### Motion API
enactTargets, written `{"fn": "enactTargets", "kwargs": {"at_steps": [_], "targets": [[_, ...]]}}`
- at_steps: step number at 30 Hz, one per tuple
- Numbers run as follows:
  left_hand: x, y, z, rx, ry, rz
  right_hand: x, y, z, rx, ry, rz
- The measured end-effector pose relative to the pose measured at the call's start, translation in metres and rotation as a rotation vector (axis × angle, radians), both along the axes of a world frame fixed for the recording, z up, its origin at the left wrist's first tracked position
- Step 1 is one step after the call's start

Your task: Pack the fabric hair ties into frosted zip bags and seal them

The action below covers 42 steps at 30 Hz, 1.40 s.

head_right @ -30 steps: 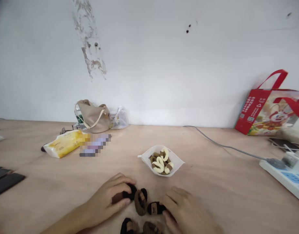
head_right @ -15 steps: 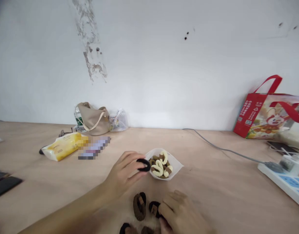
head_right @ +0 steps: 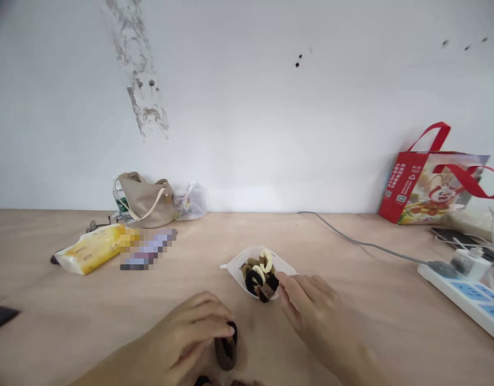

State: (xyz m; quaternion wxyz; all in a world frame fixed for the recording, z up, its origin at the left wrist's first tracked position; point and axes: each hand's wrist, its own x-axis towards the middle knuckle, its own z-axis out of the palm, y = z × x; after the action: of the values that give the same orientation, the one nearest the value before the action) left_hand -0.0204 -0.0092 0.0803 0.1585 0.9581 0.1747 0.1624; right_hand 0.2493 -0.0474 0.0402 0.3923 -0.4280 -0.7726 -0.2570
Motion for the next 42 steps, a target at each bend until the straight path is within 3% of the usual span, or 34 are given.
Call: {"fn": "enactTargets", "kwargs": {"at_steps": [8, 17, 23, 27, 33, 38, 42], "targets": [[0.010, -0.004, -0.012, -0.068, 0.098, 0.036, -0.008, -0.009, -0.014, -0.168, -0.041, 0.114], [0.009, 0.000, -0.011, -0.092, 0.061, 0.070, -0.016, -0.005, -0.009, -0.074, -0.166, 0.001], [0.008, -0.001, -0.015, -0.140, 0.033, 0.174, -0.011, 0.009, 0.003, -0.022, -0.012, -0.079], [0.006, 0.000, -0.022, -0.178, -0.017, 0.263, -0.014, 0.014, 0.005, -0.080, 0.052, -0.101], [0.006, 0.005, -0.021, -0.320, -0.211, 0.390, -0.029, -0.002, -0.004, -0.119, 0.014, 0.158], [0.006, 0.007, -0.021, -0.441, -0.244, 0.509, -0.026, 0.003, -0.003, -0.122, 0.116, 0.120], [0.012, 0.005, -0.026, -0.752, -0.400, 0.500, -0.036, -0.005, -0.002, -0.179, 0.167, 0.168]]}}
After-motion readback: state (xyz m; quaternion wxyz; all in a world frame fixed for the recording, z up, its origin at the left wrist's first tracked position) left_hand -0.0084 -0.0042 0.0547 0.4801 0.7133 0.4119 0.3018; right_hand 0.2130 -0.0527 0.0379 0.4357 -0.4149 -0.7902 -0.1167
